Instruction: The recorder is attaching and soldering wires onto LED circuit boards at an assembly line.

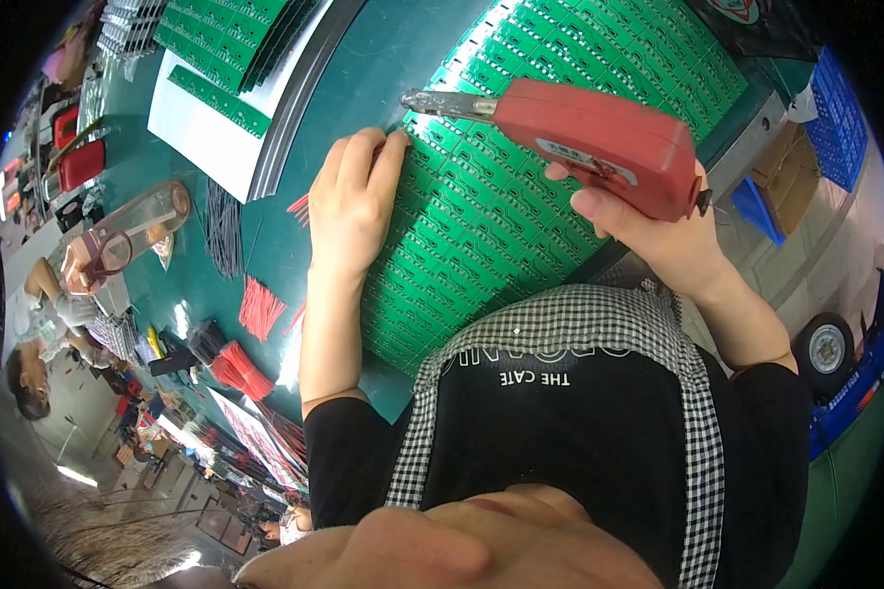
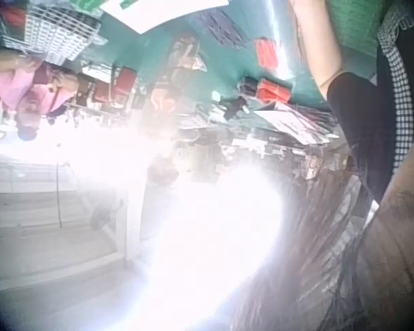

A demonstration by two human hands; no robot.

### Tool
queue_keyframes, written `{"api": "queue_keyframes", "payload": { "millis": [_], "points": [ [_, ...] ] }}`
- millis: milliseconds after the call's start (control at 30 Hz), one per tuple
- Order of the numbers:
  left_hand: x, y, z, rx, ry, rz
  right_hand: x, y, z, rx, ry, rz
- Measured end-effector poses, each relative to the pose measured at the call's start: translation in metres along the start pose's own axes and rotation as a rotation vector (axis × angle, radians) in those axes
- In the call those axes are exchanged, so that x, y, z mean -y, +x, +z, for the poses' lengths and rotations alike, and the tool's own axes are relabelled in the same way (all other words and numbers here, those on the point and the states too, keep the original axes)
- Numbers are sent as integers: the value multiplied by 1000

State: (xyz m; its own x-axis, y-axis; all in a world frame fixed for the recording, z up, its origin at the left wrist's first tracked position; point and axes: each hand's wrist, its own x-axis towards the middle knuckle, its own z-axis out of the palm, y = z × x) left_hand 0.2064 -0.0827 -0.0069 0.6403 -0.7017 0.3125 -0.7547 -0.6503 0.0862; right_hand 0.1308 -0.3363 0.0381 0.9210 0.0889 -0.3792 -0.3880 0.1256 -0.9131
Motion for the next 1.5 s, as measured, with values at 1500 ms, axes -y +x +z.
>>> {"api": "queue_keyframes", "payload": {
  "millis": [1500],
  "points": [
    [-6, 17, 3, 53, -76, -93, 2, 0, -10, -100, -37, -9]
  ]
}}
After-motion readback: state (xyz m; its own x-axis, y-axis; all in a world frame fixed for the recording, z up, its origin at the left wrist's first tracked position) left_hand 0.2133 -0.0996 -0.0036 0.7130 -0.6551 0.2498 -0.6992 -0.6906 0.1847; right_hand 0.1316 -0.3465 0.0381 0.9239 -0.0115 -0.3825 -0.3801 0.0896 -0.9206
